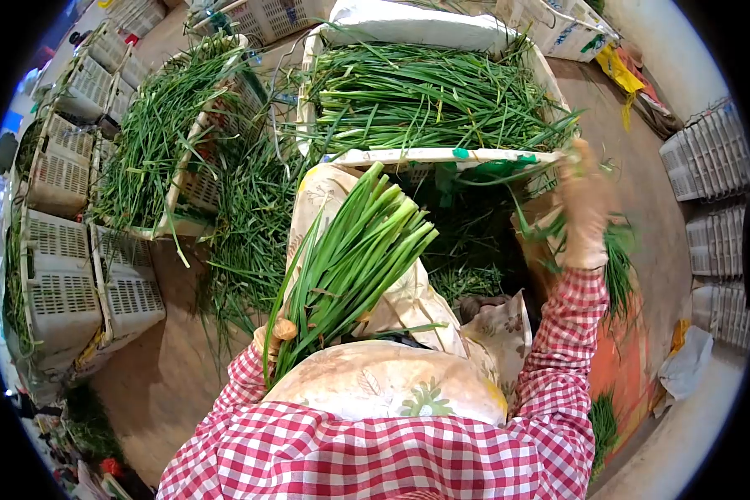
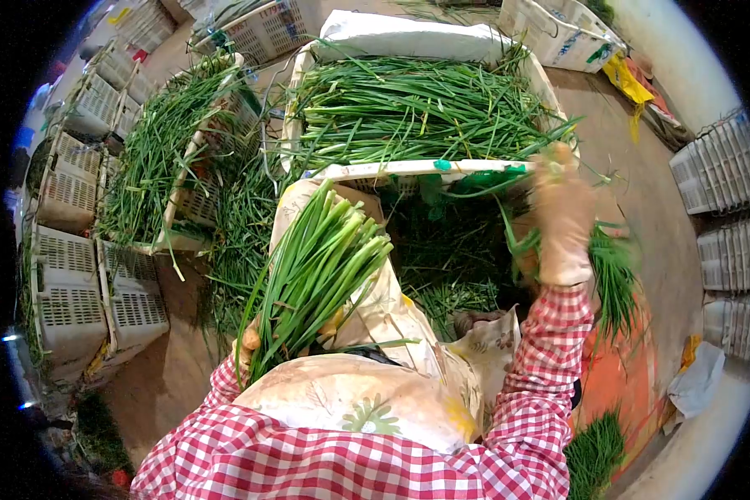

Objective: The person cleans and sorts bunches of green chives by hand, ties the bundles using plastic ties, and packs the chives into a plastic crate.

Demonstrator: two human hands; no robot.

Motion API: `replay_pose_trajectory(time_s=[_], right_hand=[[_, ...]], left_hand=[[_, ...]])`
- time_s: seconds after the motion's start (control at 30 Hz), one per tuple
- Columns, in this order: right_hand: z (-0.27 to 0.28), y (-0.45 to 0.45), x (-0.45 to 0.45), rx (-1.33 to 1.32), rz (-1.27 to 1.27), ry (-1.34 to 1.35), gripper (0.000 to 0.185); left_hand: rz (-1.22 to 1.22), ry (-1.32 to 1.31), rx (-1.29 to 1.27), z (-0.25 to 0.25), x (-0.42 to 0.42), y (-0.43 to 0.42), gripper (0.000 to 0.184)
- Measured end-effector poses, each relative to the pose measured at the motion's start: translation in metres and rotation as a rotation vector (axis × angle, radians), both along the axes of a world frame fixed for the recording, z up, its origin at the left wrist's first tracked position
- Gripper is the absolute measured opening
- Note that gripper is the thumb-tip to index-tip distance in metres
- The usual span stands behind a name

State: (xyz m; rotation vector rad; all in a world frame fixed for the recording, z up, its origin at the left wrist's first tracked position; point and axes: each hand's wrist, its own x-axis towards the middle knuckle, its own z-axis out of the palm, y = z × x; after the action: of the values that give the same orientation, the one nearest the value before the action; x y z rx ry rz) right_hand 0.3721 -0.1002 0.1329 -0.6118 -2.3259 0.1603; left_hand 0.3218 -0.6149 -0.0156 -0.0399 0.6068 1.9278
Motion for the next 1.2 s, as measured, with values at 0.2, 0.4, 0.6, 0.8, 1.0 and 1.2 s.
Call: replay_pose_trajectory(time_s=[0.2,0.4,0.6,0.8,1.0,1.2], right_hand=[[0.015,-0.122,-0.011,-1.195,0.674,-0.505,0.031],[0.001,-0.114,0.002,-0.801,0.631,-0.055,0.015],[-0.019,-0.006,0.006,-0.545,0.115,0.36,0.016],[-0.028,-0.062,-0.006,-1.023,0.212,-0.885,0.027],[-0.094,-0.133,-0.029,-1.606,0.885,-0.654,0.039],[-0.124,-0.133,-0.015,-2.187,0.869,-0.246,0.048]], left_hand=[[0.004,-0.037,0.011,0.0,0.004,-0.006,0.061],[-0.088,0.324,-0.058,0.015,0.001,0.014,0.055],[0.017,0.863,-0.419,0.11,0.0,0.078,0.05],[0.111,1.491,-0.631,0.084,0.001,0.076,0.073],[0.057,1.862,-0.769,0.067,-0.005,0.125,0.069],[-0.289,1.968,-0.727,0.123,-0.01,0.15,0.091]])
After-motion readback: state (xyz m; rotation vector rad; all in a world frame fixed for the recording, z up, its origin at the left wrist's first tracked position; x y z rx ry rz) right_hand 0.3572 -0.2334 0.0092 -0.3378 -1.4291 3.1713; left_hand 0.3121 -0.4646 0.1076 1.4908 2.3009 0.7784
